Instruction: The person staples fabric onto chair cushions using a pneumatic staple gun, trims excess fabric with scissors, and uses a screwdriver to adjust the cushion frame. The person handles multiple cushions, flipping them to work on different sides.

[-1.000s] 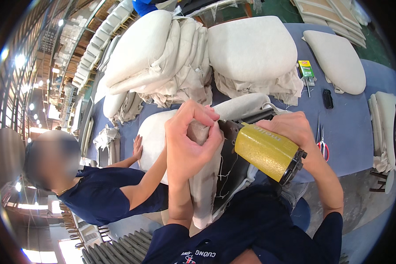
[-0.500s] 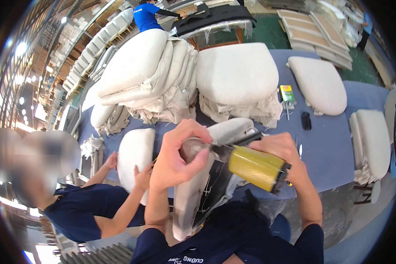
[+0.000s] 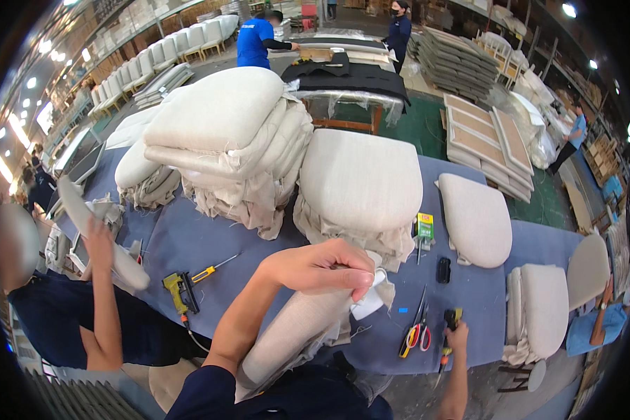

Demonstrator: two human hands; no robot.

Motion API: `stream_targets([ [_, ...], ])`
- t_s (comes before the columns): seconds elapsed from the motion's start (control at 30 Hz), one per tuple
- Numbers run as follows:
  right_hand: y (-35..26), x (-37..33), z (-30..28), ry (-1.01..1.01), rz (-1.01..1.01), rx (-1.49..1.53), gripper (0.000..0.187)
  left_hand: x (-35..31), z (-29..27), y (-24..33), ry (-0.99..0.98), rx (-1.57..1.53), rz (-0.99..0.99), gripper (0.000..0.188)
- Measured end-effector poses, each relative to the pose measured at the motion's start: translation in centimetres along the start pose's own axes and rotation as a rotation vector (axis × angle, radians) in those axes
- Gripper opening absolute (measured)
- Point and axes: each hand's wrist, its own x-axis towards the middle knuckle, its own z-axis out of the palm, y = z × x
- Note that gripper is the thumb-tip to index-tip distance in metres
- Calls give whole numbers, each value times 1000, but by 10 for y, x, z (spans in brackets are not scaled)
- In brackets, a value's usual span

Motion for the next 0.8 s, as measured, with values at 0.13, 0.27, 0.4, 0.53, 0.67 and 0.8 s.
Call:
stream_targets([
  [0.13, -53, -40, 23, 247, -73, -171, 31, 7, -5, -7, 66, 29, -45, 39],
  [0.27, -76, -71, 85, -8, -34, -11, 31, 28, -21, -14, 149, 100, -76, 37],
  [0.4, -107, -97, 115, 83, -108, -184, 39, 43, -37, -20, 194, 246, -51, 34],
  [0.53, -96, -86, 118, 151, -108, -275, 39, 64, -29, -30, 181, 260, 19, 31],
  [0.67, -93, -81, 102, 147, -46, -227, 33, 48, -24, -31, 267, 357, -34, 32],
  [0.8, -74, -73, 71, 198, -187, -297, 44, 29, -49, -40, 502, 385, -13, 31],
])
